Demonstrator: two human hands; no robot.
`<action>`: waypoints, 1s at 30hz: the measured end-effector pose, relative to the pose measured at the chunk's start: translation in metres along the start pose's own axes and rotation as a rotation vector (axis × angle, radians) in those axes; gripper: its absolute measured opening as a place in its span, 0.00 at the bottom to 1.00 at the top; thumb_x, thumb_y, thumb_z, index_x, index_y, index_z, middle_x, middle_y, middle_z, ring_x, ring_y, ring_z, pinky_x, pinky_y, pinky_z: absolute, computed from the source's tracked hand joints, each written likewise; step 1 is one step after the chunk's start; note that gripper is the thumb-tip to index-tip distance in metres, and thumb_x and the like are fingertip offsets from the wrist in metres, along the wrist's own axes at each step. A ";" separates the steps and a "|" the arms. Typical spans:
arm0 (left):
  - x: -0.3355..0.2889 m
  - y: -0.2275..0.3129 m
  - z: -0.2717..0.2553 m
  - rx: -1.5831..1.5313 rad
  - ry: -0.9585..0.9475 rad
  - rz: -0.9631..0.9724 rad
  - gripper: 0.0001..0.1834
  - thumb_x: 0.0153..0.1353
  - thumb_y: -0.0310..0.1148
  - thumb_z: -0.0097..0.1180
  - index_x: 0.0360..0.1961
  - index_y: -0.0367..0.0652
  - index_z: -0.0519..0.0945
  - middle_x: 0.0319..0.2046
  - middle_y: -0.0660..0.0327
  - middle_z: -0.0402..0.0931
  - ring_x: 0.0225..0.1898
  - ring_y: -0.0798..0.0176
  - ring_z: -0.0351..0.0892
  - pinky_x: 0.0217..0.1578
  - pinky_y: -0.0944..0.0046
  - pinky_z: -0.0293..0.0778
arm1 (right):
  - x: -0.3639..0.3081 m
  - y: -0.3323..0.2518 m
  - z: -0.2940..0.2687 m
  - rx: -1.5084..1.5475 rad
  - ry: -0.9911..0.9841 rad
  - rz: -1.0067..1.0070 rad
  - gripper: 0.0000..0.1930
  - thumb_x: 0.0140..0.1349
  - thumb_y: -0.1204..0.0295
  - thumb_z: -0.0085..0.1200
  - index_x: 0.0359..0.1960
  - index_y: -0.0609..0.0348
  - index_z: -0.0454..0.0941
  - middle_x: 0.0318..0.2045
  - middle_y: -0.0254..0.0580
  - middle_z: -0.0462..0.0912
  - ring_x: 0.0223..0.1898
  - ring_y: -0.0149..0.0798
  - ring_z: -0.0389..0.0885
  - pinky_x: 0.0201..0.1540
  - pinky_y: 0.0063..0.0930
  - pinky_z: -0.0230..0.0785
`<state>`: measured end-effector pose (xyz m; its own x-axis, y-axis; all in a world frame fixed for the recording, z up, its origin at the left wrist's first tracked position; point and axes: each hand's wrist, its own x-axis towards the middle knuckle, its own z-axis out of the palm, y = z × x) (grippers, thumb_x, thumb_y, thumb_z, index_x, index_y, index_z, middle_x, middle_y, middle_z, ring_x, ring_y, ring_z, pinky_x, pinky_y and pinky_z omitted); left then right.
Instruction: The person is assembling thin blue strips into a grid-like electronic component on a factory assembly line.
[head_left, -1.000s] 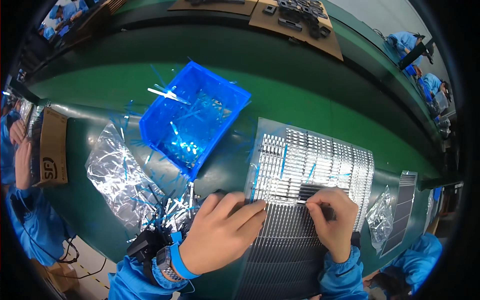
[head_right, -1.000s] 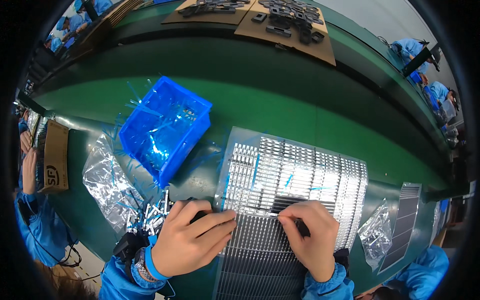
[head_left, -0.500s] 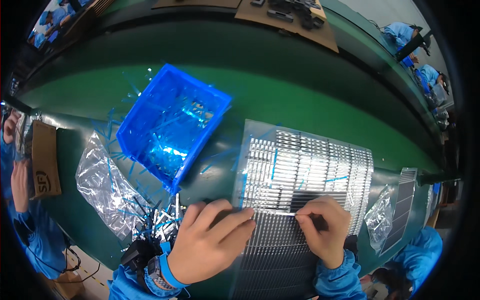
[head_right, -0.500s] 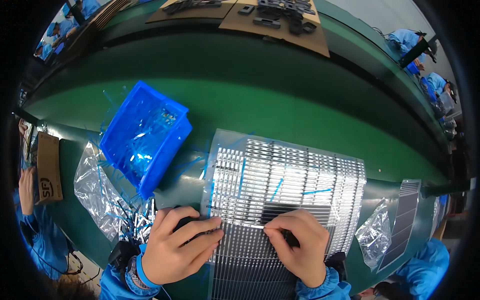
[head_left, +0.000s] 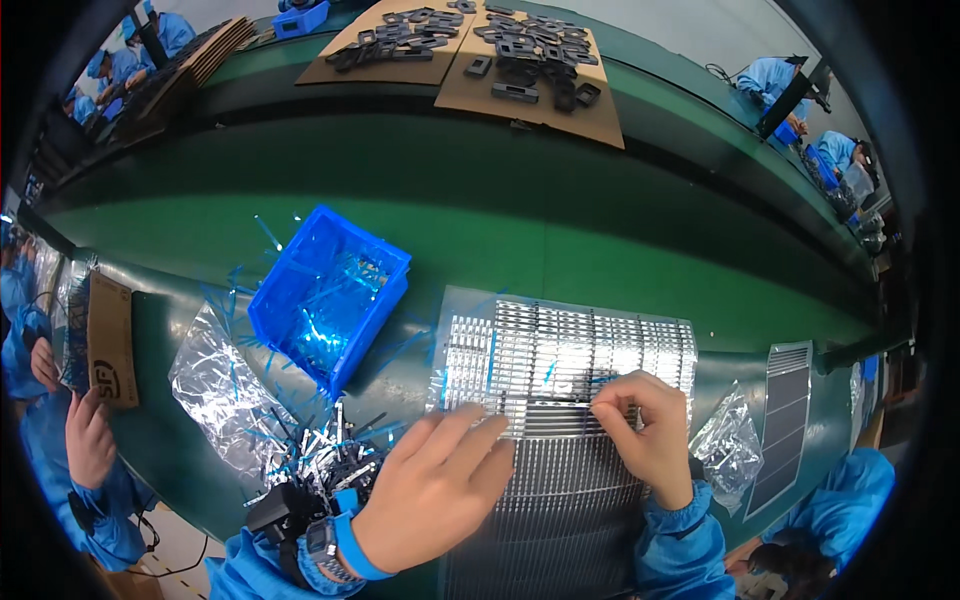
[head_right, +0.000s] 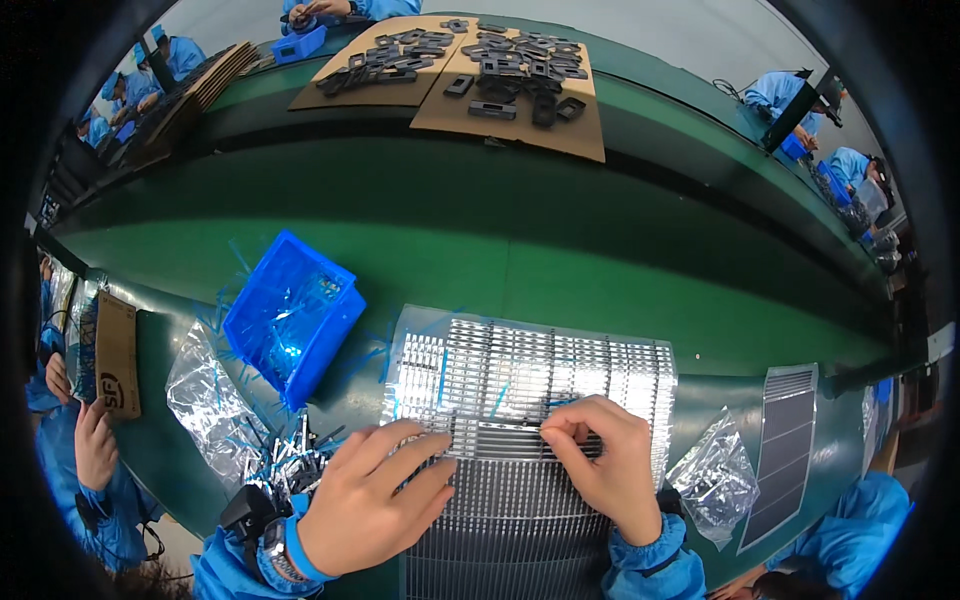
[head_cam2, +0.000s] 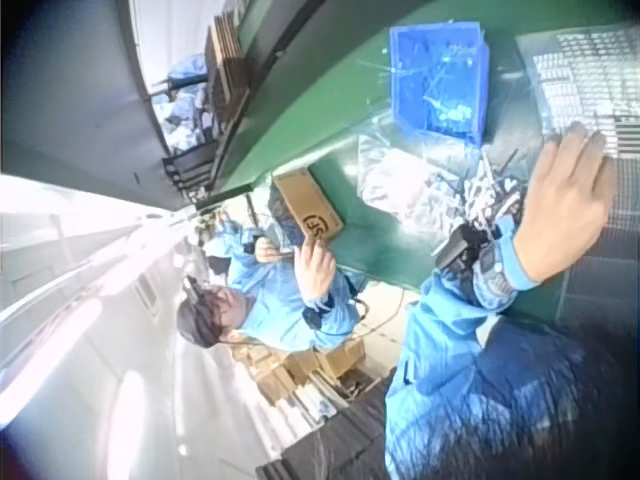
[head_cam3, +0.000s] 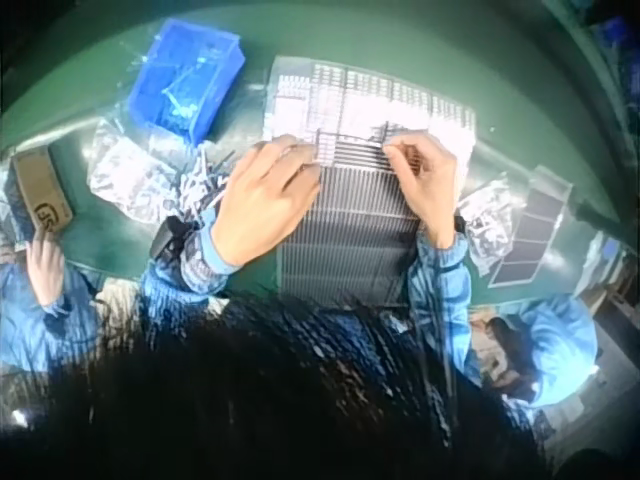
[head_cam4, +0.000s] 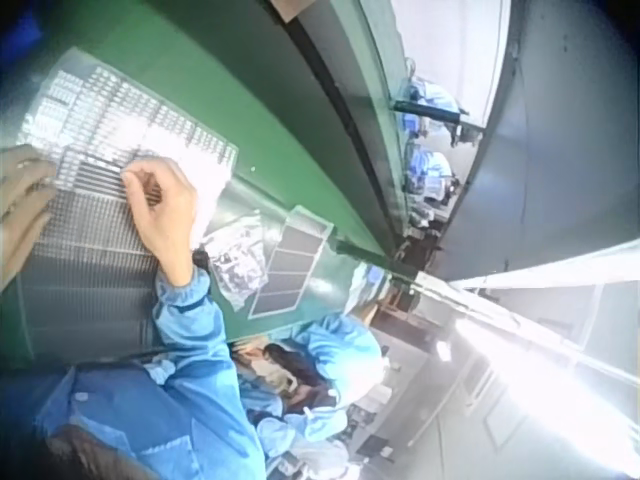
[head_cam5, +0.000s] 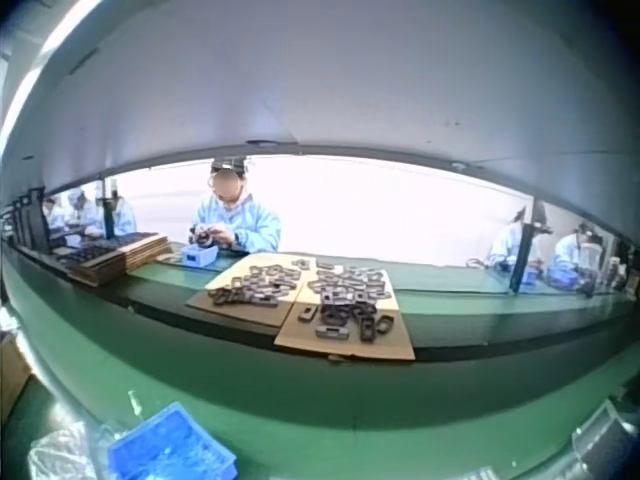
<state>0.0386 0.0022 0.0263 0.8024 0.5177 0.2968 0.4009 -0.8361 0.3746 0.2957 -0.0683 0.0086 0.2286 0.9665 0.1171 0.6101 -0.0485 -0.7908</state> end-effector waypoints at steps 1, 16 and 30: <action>0.003 -0.003 0.010 0.002 -0.004 -0.006 0.14 0.52 0.33 0.71 0.41 0.42 0.87 0.52 0.59 0.82 0.55 0.52 0.79 0.48 0.52 0.77 | 0.002 0.003 0.005 0.013 -0.012 0.024 0.04 0.58 0.79 0.68 0.34 0.61 0.86 0.29 0.38 0.86 0.27 0.31 0.80 0.32 0.23 0.72; 0.008 -0.015 0.040 -0.108 0.049 -0.093 0.17 0.56 0.29 0.60 0.48 0.38 0.85 0.51 0.56 0.82 0.54 0.55 0.82 0.51 0.60 0.81 | 0.002 0.003 0.013 -0.152 -0.017 0.017 0.07 0.55 0.82 0.70 0.34 0.59 0.85 0.33 0.40 0.87 0.33 0.40 0.84 0.32 0.29 0.75; 0.008 -0.018 0.045 -0.026 0.115 -0.080 0.14 0.56 0.29 0.60 0.45 0.42 0.85 0.49 0.62 0.82 0.54 0.61 0.82 0.51 0.66 0.80 | 0.002 0.006 0.020 -0.189 0.044 -0.042 0.07 0.54 0.83 0.66 0.33 0.61 0.82 0.29 0.40 0.84 0.30 0.35 0.81 0.26 0.25 0.70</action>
<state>0.0579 0.0132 -0.0169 0.7120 0.6009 0.3634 0.4483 -0.7872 0.4234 0.2846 -0.0619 -0.0078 0.2301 0.9569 0.1772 0.7503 -0.0585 -0.6585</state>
